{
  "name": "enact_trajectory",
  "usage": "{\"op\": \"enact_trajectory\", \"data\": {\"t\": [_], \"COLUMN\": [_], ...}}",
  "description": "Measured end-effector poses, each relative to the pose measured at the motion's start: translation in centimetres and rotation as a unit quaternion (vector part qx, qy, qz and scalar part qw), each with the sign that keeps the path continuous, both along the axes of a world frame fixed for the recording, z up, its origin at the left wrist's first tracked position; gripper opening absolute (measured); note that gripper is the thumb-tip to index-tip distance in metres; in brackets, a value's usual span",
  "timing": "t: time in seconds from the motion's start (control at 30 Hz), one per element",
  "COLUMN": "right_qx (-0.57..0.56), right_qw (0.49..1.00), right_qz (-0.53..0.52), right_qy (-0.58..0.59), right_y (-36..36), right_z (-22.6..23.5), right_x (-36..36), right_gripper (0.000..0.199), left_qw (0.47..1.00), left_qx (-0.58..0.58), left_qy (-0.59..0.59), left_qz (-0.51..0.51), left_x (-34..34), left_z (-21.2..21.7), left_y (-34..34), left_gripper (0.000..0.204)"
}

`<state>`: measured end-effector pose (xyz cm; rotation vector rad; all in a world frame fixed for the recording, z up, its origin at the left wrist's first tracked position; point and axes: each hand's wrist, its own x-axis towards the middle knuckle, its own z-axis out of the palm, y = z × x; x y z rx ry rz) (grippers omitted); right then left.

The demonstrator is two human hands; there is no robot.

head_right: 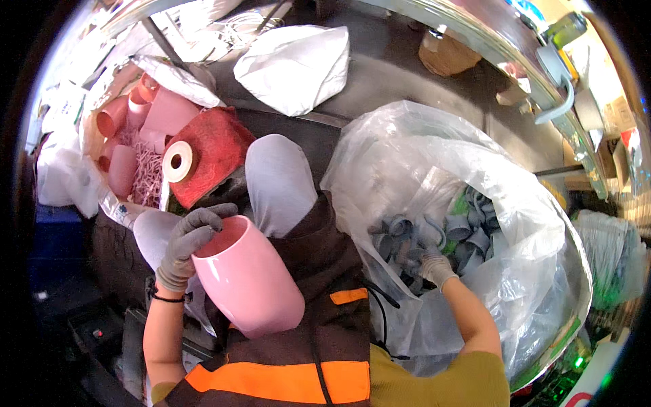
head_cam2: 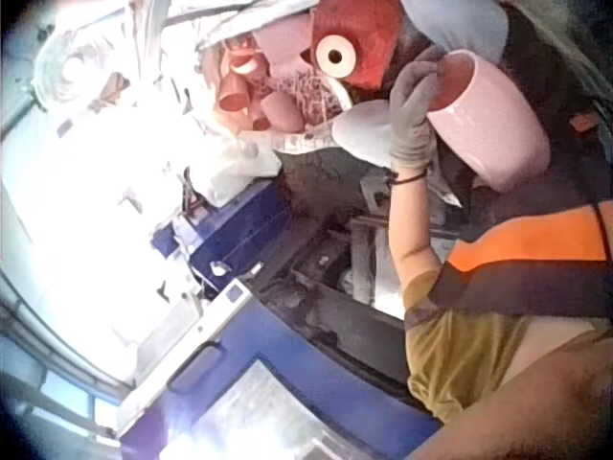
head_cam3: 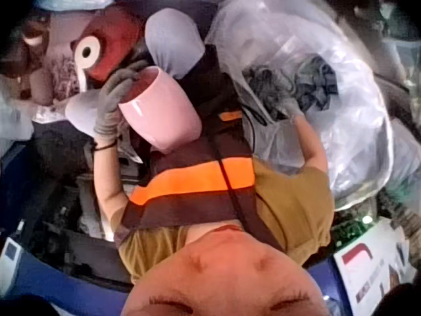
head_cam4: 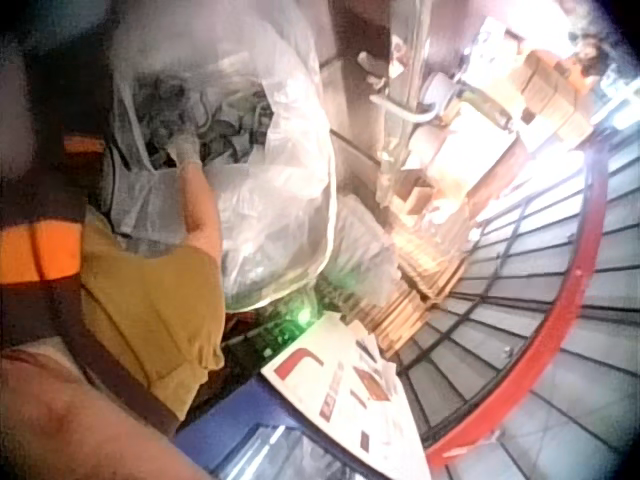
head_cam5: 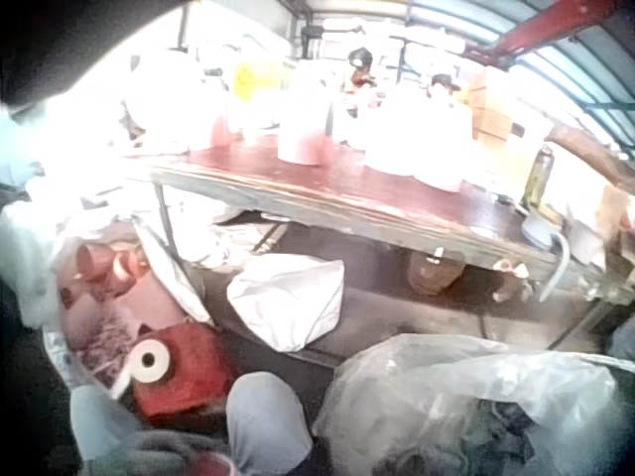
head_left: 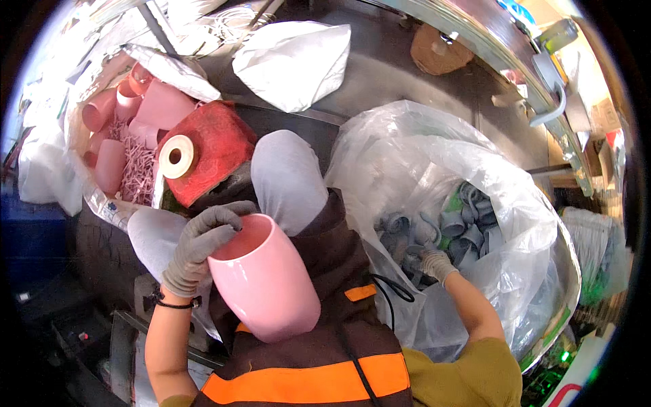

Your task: The person assembles thermal pitchers by taking a pink base and fitting a grey top/handle piece onto it.

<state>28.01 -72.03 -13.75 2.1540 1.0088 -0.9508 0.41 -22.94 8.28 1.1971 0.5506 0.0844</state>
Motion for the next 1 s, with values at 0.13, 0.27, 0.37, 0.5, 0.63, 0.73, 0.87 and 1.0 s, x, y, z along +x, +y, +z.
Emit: {"op": "enact_trajectory", "data": {"t": [0.13,0.27,0.37,0.5,0.63,0.73,0.87,1.0], "right_qx": [0.144,0.386,0.475,0.650,0.610,0.547,0.582,0.752], "right_qw": [0.977,0.917,0.861,0.713,0.543,0.631,0.611,0.524], "right_qz": [0.037,0.044,0.182,0.131,-0.176,-0.228,-0.228,-0.167], "right_qy": [-0.151,-0.087,0.017,0.226,0.550,0.501,0.486,0.364], "right_y": [12.0,26.9,33.7,35.7,35.4,35.2,35.9,38.1], "right_z": [9.8,25.7,31.5,29.2,22.6,18.8,19.6,24.2], "right_x": [0.1,-3.5,-5.5,-4.6,-8.1,-10.3,-10.1,-8.5], "right_gripper": [0.050,0.051,0.055,0.062,0.082,0.081,0.084,0.083], "left_qw": [0.997,0.982,0.971,0.986,0.990,0.987,0.963,0.940], "left_qx": [0.014,0.005,0.029,-0.034,-0.041,-0.049,-0.202,-0.281], "left_qy": [0.024,0.007,-0.048,-0.065,-0.096,-0.121,-0.174,-0.175], "left_qz": [-0.075,-0.191,-0.232,-0.152,-0.097,-0.090,0.035,0.084], "left_x": [2.1,6.1,6.2,2.5,-0.1,-0.6,-2.1,-2.7], "left_z": [1.0,3.5,3.2,2.8,-0.8,-0.4,-2.4,-4.5], "left_y": [0.1,-0.8,-0.5,1.7,2.8,3.0,2.3,1.8], "left_gripper": [0.037,0.067,0.054,0.033,0.037,0.037,0.044,0.050]}}
